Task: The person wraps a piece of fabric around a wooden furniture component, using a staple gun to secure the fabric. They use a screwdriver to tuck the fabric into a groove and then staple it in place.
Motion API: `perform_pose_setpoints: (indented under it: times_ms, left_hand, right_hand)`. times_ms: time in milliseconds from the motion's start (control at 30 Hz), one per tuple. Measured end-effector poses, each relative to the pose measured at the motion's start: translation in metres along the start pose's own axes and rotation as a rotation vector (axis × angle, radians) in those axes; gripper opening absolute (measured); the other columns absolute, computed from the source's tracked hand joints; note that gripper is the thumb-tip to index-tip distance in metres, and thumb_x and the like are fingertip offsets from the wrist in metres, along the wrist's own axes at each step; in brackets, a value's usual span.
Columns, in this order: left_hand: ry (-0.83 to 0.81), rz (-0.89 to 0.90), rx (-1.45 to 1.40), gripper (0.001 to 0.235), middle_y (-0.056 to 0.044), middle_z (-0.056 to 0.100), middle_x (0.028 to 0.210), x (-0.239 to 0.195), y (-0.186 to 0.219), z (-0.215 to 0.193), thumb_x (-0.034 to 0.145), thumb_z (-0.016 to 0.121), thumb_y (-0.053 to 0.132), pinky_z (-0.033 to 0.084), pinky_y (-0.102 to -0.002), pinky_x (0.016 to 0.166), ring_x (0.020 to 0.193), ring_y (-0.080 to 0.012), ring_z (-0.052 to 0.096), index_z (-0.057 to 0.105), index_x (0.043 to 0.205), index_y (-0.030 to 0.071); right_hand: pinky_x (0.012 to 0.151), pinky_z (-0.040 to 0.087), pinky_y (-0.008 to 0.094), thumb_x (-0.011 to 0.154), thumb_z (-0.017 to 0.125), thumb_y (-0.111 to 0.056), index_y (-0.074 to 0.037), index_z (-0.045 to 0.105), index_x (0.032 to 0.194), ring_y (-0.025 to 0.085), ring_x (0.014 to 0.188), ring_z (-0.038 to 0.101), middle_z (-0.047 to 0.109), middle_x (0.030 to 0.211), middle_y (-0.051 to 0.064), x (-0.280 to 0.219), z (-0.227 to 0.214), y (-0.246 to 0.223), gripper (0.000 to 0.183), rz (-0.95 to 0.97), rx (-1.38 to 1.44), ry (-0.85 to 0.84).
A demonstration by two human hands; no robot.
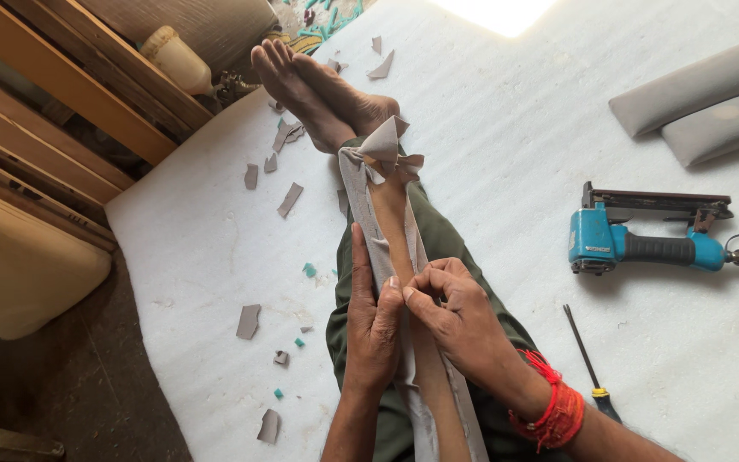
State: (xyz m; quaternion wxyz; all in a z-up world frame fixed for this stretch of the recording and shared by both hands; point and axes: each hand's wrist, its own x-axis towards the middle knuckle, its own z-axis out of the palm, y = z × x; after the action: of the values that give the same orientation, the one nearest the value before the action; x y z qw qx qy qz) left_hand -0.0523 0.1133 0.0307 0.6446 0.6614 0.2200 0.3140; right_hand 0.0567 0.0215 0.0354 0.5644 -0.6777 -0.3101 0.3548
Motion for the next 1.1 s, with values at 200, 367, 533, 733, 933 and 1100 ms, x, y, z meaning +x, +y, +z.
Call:
perform_pose_setpoints:
  times_ms: [200, 367, 533, 733, 933, 1100]
  left_hand:
    - [-0.113, -0.062, -0.277, 0.085, -0.018, 0.018, 0.173, 0.013, -0.009, 0.012, 0.099, 0.055, 0.027, 0.028, -0.043, 0.125, 0.156, -0.0285, 0.028, 0.004, 0.166, 0.014]
    - [-0.17, -0.085, -0.261, 0.083, -0.016, 0.012, 0.175, 0.022, -0.03, 0.032, 0.099, 0.053, 0.02, 0.016, -0.041, 0.128, 0.161, -0.0268, 0.012, 0.005, 0.165, 0.009]
    - [-0.198, -0.087, -0.245, 0.082, -0.017, 0.008, 0.175, 0.027, -0.039, 0.042, 0.098, 0.051, 0.019, 0.012, -0.043, 0.129, 0.163, -0.0291, 0.007, 0.005, 0.165, 0.007]
    - [-0.181, -0.102, -0.238, 0.081, -0.018, 0.01, 0.174, 0.033, -0.042, 0.044, 0.097, 0.051, 0.019, 0.014, -0.043, 0.128, 0.162, -0.03, 0.009, 0.007, 0.165, 0.008]
    - [-0.201, -0.081, -0.232, 0.081, -0.019, 0.01, 0.174, 0.034, -0.043, 0.042, 0.097, 0.05, 0.02, 0.014, -0.044, 0.128, 0.162, -0.0307, 0.009, 0.007, 0.165, 0.009]
    - [-0.194, -0.124, -0.214, 0.083, -0.019, 0.011, 0.173, 0.035, -0.045, 0.042, 0.095, 0.051, 0.022, 0.017, -0.044, 0.127, 0.16, -0.031, 0.012, 0.007, 0.164, 0.01]
  right_hand:
    - [0.093, 0.058, 0.035, 0.09, 0.072, -0.026, -0.005, 0.064, 0.127, 0.022, 0.105, 0.068, 0.065, 0.12, 0.006, -0.012, -0.11, 0.037, 0.043, -0.347, -0.659, 0.284]
    - [0.094, 0.053, 0.046, 0.06, 0.092, -0.045, -0.003, 0.041, 0.147, 0.035, 0.12, 0.057, 0.056, 0.131, 0.017, -0.019, -0.223, 0.119, 0.109, -0.141, -1.304, 0.289]
    - [0.106, 0.056, 0.039, 0.077, 0.084, -0.031, -0.015, 0.033, 0.161, 0.025, 0.115, 0.061, 0.059, 0.124, 0.007, -0.005, -0.267, 0.164, 0.1, -0.07, -1.459, 0.137]
    - [0.103, 0.055, 0.04, 0.064, 0.093, -0.035, -0.022, 0.02, 0.163, 0.026, 0.104, 0.064, 0.06, 0.109, 0.008, 0.032, -0.289, 0.163, 0.123, 0.135, -1.466, -0.155]
    - [0.086, 0.058, 0.043, 0.077, 0.078, -0.009, -0.02, 0.02, 0.162, 0.028, 0.088, 0.072, 0.068, 0.096, 0.013, 0.047, -0.274, 0.121, 0.104, 0.236, -1.322, -0.149]
    - [0.067, 0.059, 0.041, 0.084, 0.084, -0.024, -0.004, 0.066, 0.123, 0.03, 0.075, 0.072, 0.071, 0.082, 0.016, 0.034, -0.259, 0.048, 0.047, 0.348, -0.814, 0.132]
